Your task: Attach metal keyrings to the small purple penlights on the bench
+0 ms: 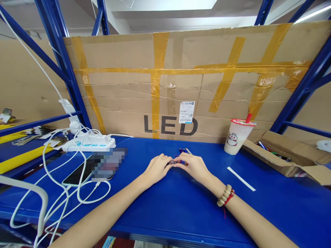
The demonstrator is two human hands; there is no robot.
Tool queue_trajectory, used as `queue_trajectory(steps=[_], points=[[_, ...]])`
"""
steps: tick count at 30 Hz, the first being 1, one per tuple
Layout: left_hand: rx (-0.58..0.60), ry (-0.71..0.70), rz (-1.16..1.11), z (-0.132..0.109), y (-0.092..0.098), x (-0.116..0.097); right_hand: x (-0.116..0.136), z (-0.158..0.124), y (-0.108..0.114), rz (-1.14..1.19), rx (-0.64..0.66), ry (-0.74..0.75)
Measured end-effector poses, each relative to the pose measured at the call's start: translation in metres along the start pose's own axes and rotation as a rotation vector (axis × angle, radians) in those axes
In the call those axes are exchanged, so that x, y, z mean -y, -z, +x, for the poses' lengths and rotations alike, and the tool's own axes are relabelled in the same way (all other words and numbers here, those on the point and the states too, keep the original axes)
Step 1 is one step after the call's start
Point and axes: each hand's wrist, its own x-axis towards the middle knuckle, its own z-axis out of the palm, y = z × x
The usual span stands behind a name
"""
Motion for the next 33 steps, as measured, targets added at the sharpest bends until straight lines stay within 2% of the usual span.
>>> queue_trajectory(steps=[8,17,25,27,30,32,33], points=[[0.003,-0.006,0.024,0.001,-0.004,0.005,0.0,-0.001,-0.002,-0.055,-0.006,0.016],[0.089,-0.006,-0.035,0.002,-0.008,0.014,-0.007,-0.001,-0.004,-0.158,0.169,-0.026],[0.109,0.002,-0.065,0.0,-0.015,0.023,-0.011,-0.001,-0.002,-0.158,0.111,-0.09],[0.087,-0.002,-0.06,0.002,-0.01,0.02,-0.012,0.001,0.002,-0.173,0.072,-0.105],[-0.018,-0.032,-0.059,0.005,0.013,0.008,-0.011,0.004,0.014,-0.168,-0.011,-0.12],[-0.136,-0.06,-0.071,-0.008,0.032,-0.003,-0.008,0.006,0.028,-0.133,-0.115,-0.108],[-0.192,-0.078,-0.072,-0.023,0.038,-0.008,-0.004,0.006,0.039,-0.107,-0.201,-0.1]])
